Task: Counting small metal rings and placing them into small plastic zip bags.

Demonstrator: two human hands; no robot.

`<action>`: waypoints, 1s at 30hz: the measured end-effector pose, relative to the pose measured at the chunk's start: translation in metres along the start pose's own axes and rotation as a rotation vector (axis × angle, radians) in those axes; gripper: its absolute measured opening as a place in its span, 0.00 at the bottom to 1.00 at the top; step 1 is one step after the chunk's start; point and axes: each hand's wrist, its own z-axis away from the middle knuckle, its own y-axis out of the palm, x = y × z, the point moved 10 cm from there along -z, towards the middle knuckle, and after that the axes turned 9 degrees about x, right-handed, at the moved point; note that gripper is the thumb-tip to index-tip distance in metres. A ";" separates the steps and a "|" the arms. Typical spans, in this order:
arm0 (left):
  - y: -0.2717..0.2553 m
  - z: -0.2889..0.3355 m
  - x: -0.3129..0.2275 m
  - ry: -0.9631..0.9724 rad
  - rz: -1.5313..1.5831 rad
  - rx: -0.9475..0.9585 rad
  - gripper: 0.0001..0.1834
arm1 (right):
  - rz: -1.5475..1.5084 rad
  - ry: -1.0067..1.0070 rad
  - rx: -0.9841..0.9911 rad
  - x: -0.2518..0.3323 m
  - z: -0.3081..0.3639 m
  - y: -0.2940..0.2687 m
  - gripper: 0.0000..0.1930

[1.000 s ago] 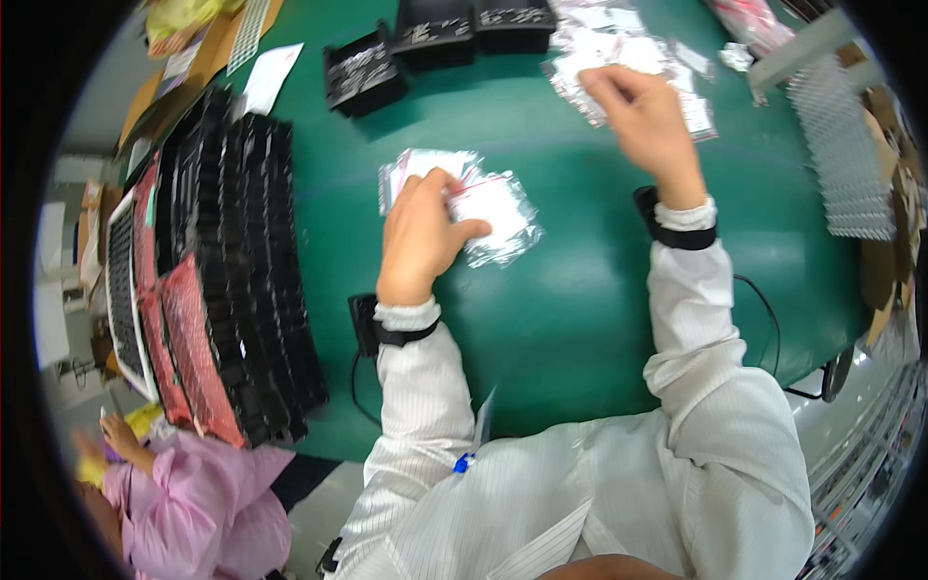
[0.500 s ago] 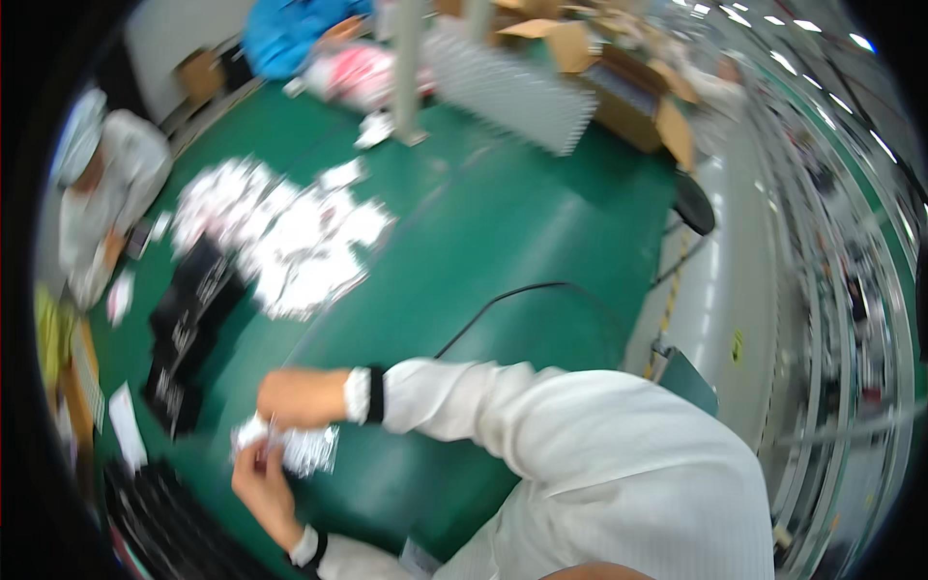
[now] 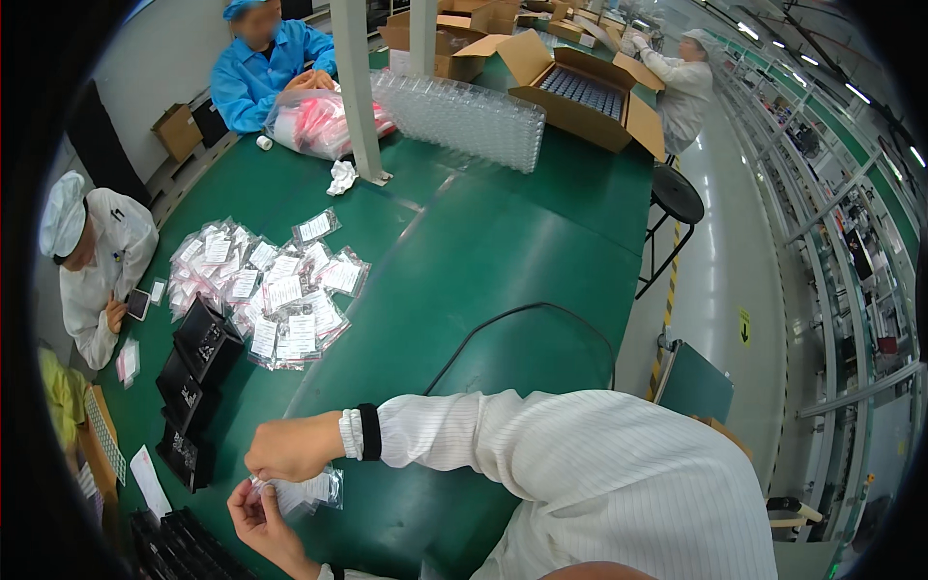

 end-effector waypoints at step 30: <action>0.028 0.003 -0.013 0.043 0.277 -0.299 0.11 | 0.003 0.018 -0.325 0.003 0.007 -0.023 0.06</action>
